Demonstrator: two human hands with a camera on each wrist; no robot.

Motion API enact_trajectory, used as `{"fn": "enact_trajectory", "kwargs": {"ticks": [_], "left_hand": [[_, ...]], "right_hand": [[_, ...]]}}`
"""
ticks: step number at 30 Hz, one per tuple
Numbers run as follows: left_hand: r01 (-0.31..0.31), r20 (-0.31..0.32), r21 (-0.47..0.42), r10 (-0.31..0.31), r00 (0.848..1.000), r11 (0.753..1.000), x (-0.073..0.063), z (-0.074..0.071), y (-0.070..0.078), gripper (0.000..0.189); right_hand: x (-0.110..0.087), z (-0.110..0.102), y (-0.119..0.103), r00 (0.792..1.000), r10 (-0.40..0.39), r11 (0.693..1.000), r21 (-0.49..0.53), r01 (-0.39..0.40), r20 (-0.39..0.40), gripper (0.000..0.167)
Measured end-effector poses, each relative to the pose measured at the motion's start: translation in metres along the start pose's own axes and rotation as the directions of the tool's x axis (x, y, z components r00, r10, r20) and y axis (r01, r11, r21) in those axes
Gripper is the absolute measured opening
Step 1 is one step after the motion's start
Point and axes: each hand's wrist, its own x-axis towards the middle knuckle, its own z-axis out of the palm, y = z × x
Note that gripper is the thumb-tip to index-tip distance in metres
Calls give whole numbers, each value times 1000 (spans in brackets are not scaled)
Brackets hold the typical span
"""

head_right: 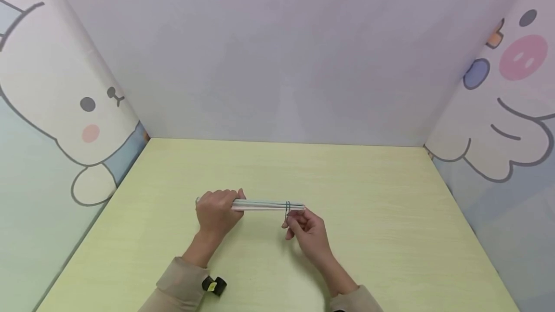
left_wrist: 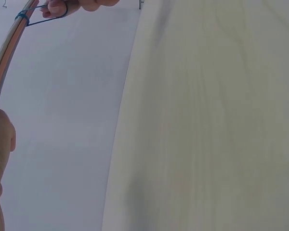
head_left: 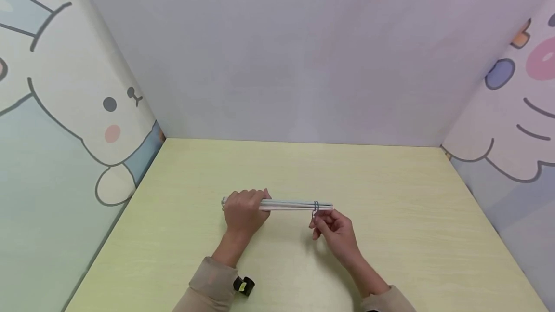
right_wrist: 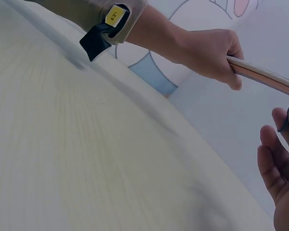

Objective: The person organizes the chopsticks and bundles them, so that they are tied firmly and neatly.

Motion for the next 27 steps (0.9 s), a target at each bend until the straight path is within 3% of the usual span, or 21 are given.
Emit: {"fn": "enact_trajectory", "kwargs": {"ticks": [6, 9, 11, 14, 16, 17, 20, 24, 25, 27], "left_hand": [[12, -15, 9, -12, 1000, 1000, 2, -2, 0, 25], [34, 4, 36, -35, 999, 999, 3, -3, 0, 24], [53, 20, 54, -55, 998, 997, 3, -3, 0, 23], [79, 41, 69, -81, 996, 995, 3, -2, -1, 22], [86, 52, 73, -89, 995, 994, 3, -2, -1, 23], [88, 59, 74, -92, 994, 993, 3, -2, -1, 23], [92, 65, 78, -97, 993, 993, 4, -1, -1, 24], [94, 71, 73, -99, 993, 993, 5, -1, 0, 24], [95, 70, 70, -100, 992, 993, 5, 0, 0, 24], [97, 70, 65, -101, 992, 993, 4, 0, 0, 24]], "right_hand": [[-4, 2, 1, 998, -48, 997, -55, 50, 43, 5], [-4, 4, 5, 976, -184, 974, -110, 196, 116, 14], [-3, 8, 8, 921, -338, 921, -132, 365, 192, 22], [-2, 16, 10, 789, -547, 788, -146, 598, 280, 25], [-2, 23, 6, 724, -622, 717, -154, 680, 300, 39], [-2, 27, 3, 707, -639, 698, -157, 699, 303, 49], [-4, 36, -4, 695, -657, 685, -154, 712, 292, 70], [-8, 41, 2, 714, -662, 711, -111, 695, 229, 79], [-10, 42, 4, 725, -658, 723, -99, 683, 202, 79], [-15, 44, 8, 781, -612, 780, -66, 622, 128, 77]]}}
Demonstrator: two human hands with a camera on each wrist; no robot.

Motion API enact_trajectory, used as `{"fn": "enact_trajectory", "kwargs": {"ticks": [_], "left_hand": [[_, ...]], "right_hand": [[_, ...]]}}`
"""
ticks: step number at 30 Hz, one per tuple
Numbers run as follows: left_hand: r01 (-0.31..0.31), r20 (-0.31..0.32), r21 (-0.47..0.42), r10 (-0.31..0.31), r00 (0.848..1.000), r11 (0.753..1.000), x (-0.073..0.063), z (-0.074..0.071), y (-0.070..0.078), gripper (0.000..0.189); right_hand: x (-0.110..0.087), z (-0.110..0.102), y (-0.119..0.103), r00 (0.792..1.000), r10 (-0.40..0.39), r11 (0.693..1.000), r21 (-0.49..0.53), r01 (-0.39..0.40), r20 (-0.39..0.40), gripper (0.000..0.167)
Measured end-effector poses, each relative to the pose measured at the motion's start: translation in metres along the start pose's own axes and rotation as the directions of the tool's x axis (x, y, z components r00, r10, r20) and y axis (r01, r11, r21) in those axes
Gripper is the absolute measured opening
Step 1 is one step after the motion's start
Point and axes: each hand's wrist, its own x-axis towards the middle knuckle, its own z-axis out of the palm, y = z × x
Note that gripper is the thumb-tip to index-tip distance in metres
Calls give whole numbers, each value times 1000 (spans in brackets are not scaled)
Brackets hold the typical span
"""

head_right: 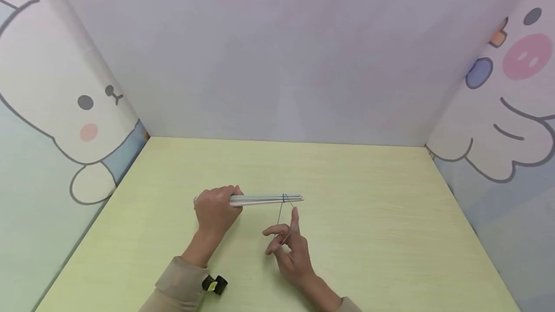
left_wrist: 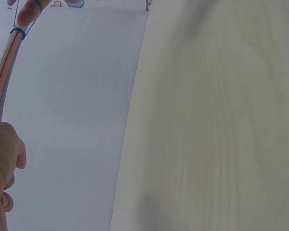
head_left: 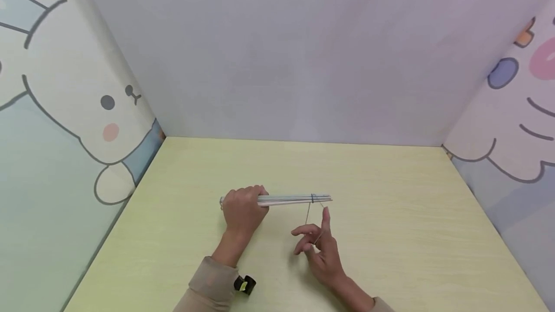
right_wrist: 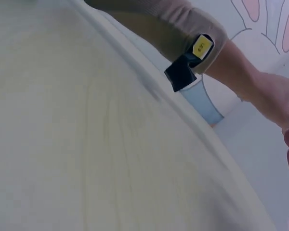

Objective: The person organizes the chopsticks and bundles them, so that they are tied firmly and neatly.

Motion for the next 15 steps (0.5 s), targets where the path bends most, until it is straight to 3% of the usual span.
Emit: {"fn": "enact_trajectory", "kwargs": {"ticks": [2, 4, 7, 10, 15], "left_hand": [[-2, -3, 1, 2, 1000, 1000, 0, 0, 1, 23], [-9, -7, 7, 9, 1000, 1000, 0, 1, 1, 23], [-15, -9, 23, 15, 1000, 1000, 0, 1, 2, 22], [-11, -5, 33, 11, 1000, 999, -1, 1, 1, 21], [-11, 11, 24, 11, 1000, 1000, -2, 1, 2, 21]], "right_hand": [[-4, 3, -5, 991, 108, 994, 41, -105, -81, 72], [-6, 7, -11, 953, 256, 966, 91, -244, -163, 67], [-4, 11, -20, 857, 457, 889, 160, -429, -239, 60], [1, 12, -23, 754, 603, 797, 232, -557, -262, 53], [6, 8, -19, 642, 728, 684, 311, -660, -239, 48]]}}
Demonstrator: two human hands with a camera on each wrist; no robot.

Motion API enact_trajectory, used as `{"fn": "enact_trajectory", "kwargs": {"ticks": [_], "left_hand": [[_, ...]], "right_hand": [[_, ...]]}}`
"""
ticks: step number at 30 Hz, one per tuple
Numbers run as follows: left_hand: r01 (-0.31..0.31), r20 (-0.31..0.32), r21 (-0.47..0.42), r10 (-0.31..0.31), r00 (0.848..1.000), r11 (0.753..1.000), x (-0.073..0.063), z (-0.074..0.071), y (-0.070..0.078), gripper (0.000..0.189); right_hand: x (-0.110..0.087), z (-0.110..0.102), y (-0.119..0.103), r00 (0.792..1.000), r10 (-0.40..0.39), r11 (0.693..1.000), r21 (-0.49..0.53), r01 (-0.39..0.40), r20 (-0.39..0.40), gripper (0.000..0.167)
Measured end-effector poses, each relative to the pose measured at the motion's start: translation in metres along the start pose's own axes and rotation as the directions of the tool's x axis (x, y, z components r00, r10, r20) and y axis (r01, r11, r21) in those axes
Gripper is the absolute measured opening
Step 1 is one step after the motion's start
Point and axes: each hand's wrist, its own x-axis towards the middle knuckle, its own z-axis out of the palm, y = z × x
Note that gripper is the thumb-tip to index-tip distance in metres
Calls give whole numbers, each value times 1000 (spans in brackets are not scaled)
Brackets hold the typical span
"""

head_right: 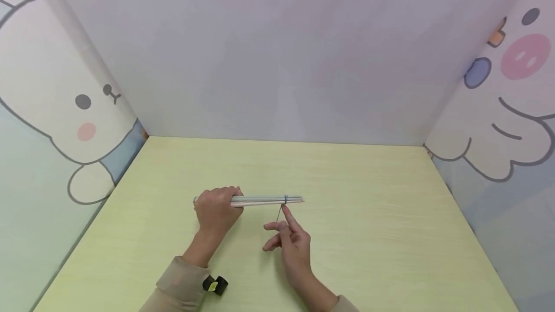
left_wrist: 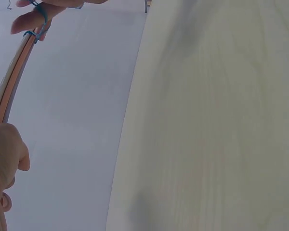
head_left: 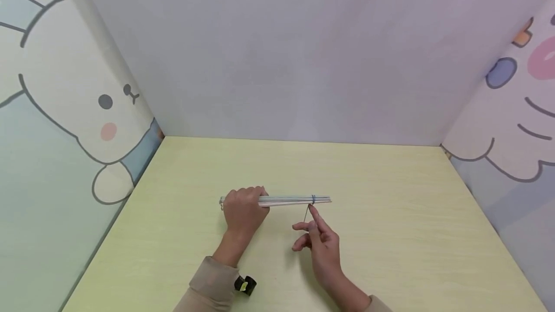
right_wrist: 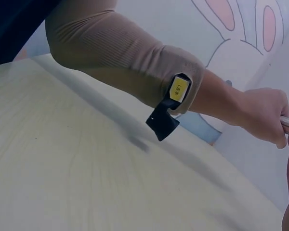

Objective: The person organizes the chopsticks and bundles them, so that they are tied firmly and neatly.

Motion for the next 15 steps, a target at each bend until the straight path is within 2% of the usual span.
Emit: {"fn": "enact_trajectory", "kwargs": {"ticks": [4, 8, 10, 12, 15], "left_hand": [[-2, -4, -10, 2, 1000, 1000, -1, 0, 0, 20], [-17, -23, -15, 17, 1000, 1000, -1, 1, 0, 18], [-28, -32, -22, 27, 999, 999, 0, 1, 1, 17], [-37, -46, -33, 36, 998, 999, 0, 1, 1, 16], [-49, -65, -50, 46, 997, 998, 0, 1, 2, 15]], "right_hand": [[7, -5, -3, 993, 106, 992, 78, -103, -44, 52], [12, -10, -9, 986, 160, 969, 200, -148, -44, 59], [13, -12, -11, 988, 152, 957, 254, -141, -26, 58], [13, -14, -12, 992, 123, 943, 311, -117, 0, 47], [14, -18, -10, 996, 57, 905, 417, -78, 63, 31]]}}
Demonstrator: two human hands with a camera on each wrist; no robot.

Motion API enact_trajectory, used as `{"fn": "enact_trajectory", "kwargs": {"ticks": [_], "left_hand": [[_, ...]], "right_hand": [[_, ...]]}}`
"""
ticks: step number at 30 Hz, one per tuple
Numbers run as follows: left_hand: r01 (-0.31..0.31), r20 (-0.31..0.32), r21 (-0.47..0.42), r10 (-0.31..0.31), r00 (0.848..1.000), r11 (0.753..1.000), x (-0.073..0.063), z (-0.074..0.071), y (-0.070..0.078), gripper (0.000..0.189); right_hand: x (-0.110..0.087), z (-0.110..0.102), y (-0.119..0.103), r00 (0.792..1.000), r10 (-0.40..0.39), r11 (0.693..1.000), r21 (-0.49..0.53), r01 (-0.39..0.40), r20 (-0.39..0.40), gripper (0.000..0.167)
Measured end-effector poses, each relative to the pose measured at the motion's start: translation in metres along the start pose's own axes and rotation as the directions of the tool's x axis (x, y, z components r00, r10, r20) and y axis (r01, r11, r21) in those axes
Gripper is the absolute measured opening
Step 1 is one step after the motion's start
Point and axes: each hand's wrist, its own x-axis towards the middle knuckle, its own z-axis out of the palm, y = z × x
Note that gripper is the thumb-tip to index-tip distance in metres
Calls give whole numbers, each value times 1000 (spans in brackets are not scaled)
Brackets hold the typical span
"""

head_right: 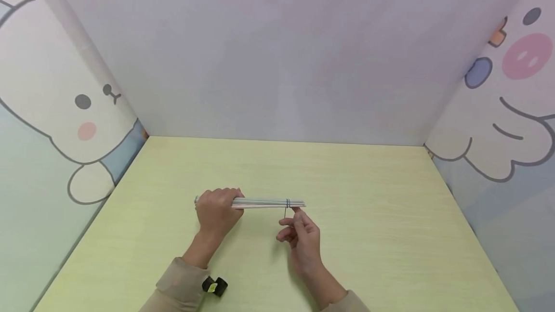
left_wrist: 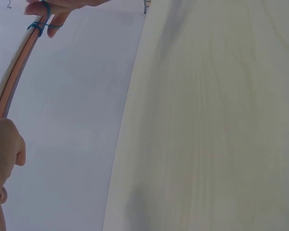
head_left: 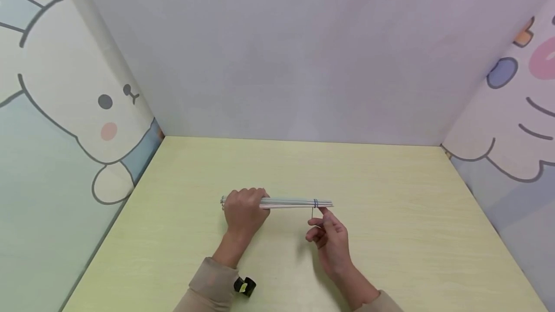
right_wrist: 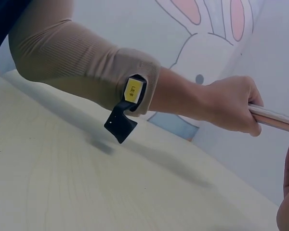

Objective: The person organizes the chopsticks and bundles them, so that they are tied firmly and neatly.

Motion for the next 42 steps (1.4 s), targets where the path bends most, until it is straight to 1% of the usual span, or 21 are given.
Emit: {"fn": "enact_trajectory", "kwargs": {"ticks": [2, 4, 9, 12, 16, 18, 20, 22, 24, 27, 31, 35, 40, 42], "left_hand": [[-7, -13, -9, 7, 1000, 1000, 0, 0, 0, 14], [-13, -16, -12, 13, 1000, 1000, -1, 0, 0, 14], [-22, -29, -34, 21, 999, 999, -2, 0, -1, 15], [-23, -31, -47, 22, 999, 999, -3, 0, -1, 17], [-35, -34, -66, 32, 999, 997, -4, 0, -2, 20], [-49, -48, -77, 45, 998, 996, -4, -1, -3, 20], [-59, -55, -81, 55, 997, 995, -3, -1, -3, 22], [-67, -59, -86, 62, 996, 994, -2, -2, -3, 23], [-71, -62, -91, 65, 996, 993, -2, -2, -3, 25], [-77, -65, -91, 72, 995, 993, -1, -2, -3, 27], [-86, -68, -92, 80, 994, 992, -1, -3, -3, 28], [-90, -59, -97, 85, 995, 991, 0, -3, -3, 29], [-94, -47, -99, 90, 995, 991, 0, -4, -3, 30], [-99, -43, -105, 95, 995, 990, 0, -4, -3, 30]], "right_hand": [[0, -3, 0, 999, -9, 998, 66, 5, 50, 30], [0, -4, -1, 998, 1, 994, 106, -8, 63, 34], [1, -5, -3, 999, 32, 987, 153, -37, 38, 36], [1, -6, -4, 997, 35, 982, 185, -47, 64, 39], [3, -8, -6, 992, 38, 978, 201, -61, 116, 46], [4, -10, -7, 989, 19, 982, 185, -47, 150, 50], [5, -11, -9, 981, -17, 987, 161, -15, 192, 52], [7, -12, -10, 969, -68, 993, 113, 42, 237, 54], [9, -13, -12, 959, -105, 994, 50, 95, 264, 52], [11, -15, -16, 949, -142, 984, -63, 166, 280, 44], [14, -19, -21, 950, -161, 955, -201, 218, 267, 34], [17, -21, -26, 955, -149, 933, -284, 221, 255, 28], [17, -22, -29, 965, -106, 931, -318, 181, 242, 19], [17, -23, -30, 966, -97, 925, -336, 177, 241, 17]]}}
